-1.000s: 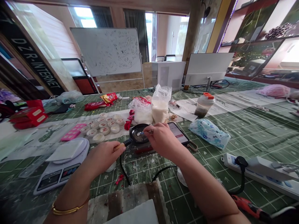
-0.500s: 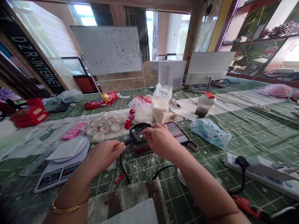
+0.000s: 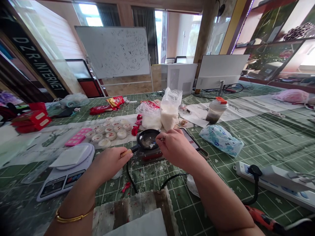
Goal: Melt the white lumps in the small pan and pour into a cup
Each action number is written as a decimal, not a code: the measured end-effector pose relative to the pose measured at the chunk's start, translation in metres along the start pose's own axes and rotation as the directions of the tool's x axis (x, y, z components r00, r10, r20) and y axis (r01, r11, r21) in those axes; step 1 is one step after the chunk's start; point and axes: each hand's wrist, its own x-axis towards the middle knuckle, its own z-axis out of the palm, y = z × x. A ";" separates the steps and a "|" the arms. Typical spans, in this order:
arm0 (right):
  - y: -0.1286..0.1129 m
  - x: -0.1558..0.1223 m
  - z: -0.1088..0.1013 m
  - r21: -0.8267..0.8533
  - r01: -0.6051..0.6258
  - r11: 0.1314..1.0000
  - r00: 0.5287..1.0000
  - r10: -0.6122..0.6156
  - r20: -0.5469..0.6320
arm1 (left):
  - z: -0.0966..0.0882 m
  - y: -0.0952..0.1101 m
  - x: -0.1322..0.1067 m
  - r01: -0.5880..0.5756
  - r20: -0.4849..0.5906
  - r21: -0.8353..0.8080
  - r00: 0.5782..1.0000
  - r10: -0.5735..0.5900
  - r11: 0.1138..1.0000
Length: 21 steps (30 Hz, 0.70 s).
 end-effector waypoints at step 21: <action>0.000 0.000 -0.001 -0.009 -0.001 1.000 1.000 0.000 -0.027 | 0.001 0.001 0.001 0.009 0.002 0.006 1.000 -0.009 1.000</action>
